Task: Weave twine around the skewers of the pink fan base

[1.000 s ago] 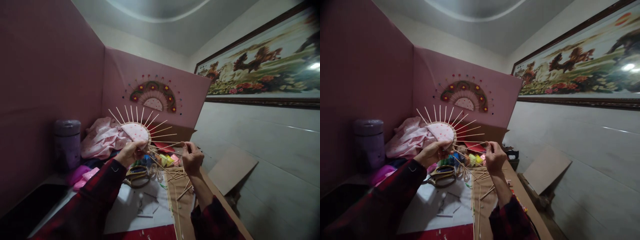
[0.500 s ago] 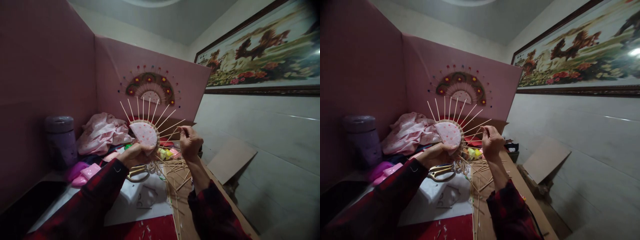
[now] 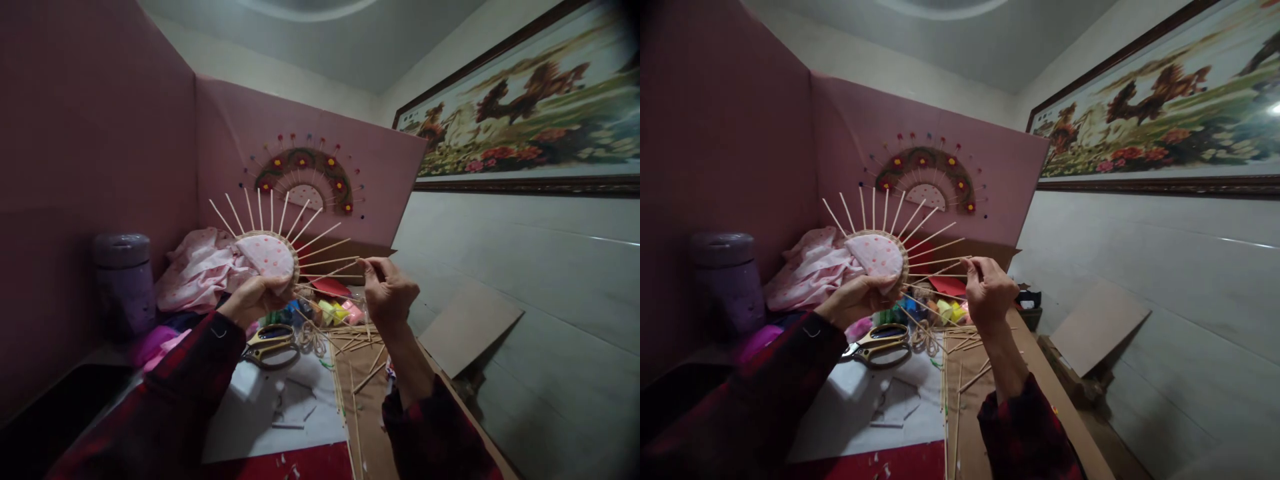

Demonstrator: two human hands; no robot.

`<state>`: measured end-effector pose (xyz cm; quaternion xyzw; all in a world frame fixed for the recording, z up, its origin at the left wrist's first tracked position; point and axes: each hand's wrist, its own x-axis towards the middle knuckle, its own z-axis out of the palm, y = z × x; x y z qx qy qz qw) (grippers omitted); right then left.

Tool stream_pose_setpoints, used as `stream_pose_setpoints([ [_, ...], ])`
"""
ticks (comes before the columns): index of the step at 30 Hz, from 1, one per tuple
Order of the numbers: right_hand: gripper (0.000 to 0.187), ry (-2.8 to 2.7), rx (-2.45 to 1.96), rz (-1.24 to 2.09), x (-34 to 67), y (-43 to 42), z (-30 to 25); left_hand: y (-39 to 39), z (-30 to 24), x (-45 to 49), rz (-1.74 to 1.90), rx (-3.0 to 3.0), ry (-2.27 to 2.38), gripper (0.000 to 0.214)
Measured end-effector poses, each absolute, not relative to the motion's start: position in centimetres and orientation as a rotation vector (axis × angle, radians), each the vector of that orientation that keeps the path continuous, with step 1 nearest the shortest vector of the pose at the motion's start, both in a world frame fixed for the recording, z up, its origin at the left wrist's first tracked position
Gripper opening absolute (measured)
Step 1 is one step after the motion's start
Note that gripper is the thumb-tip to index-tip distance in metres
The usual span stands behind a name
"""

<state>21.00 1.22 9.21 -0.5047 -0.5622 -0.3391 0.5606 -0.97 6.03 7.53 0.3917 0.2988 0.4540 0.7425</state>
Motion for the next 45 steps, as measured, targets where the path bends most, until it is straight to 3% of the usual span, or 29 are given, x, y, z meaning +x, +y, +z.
stream_pose_setpoints([
  [13, 0.021, -1.411, -1.194, -0.455, 24.0, 4.9, 6.6, 6.6, 8.3, -2.9, 1.1, 0.793, 0.6, 0.012],
  [31, 0.024, -1.376, -1.211, -0.773, 24.8, 5.3, 6.1, 5.7, 7.2, -1.6, 0.836, 0.943, 0.667, 0.012],
  [45, 0.017, -1.543, -1.284, -0.654, 24.2, 3.5, 8.4, 5.5, 6.9, -1.2, 0.844, 0.967, 0.618, 0.017],
])
